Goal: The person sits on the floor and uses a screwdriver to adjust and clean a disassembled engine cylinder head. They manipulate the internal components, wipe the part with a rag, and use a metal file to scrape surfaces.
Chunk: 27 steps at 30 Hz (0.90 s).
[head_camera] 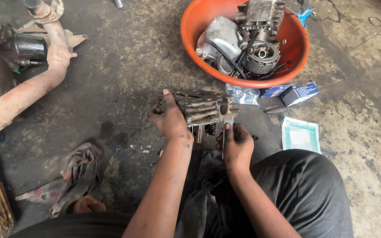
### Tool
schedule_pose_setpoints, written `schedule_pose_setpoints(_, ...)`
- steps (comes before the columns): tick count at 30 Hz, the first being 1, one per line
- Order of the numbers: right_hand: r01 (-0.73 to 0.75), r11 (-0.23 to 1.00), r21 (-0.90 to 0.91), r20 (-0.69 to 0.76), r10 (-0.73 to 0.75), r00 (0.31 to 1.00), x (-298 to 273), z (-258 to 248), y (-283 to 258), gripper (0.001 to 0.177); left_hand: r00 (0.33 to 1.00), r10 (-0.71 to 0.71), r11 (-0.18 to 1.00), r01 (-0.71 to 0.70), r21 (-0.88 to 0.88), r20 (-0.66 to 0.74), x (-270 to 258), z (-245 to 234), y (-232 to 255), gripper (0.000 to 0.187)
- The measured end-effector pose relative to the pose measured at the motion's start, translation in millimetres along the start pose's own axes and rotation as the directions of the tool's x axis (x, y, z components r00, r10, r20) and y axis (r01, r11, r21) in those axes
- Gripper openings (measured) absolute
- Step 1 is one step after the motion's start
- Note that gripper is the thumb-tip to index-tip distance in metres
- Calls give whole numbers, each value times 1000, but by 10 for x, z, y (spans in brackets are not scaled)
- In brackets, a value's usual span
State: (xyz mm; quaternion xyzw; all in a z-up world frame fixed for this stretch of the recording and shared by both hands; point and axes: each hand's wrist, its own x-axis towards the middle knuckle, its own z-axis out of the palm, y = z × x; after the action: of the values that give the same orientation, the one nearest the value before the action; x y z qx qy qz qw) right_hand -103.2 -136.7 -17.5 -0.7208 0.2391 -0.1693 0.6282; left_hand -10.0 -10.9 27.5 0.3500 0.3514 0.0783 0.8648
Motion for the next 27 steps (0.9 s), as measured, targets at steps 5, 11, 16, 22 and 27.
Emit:
schedule_pose_setpoints(5,42,998,44,26,-43,999,-24,2,21,24,999,38,998,-38,41,-10,-22,-20,26,84)
schedule_pose_setpoints(11,-14,999,40,8,14,1000,-16,5,-55,23,1000,10,1000,-10,15,-2,14,-28,-7,82)
schedule_pose_setpoints(16,1,1000,14,-19,-1,1000,-27,86,-125,27,1000,-1,995,-1,-99,-11,12,-1,-56,80)
schedule_pose_setpoints(22,-39,997,65,10,39,999,3,2,-54,26,1000,-3,1000,3,5,-17,81,12,-123,80)
schedule_pose_setpoints(27,-19,999,39,36,17,999,-107,39,-89,23,999,37,999,-37,3,-8,57,30,-38,70)
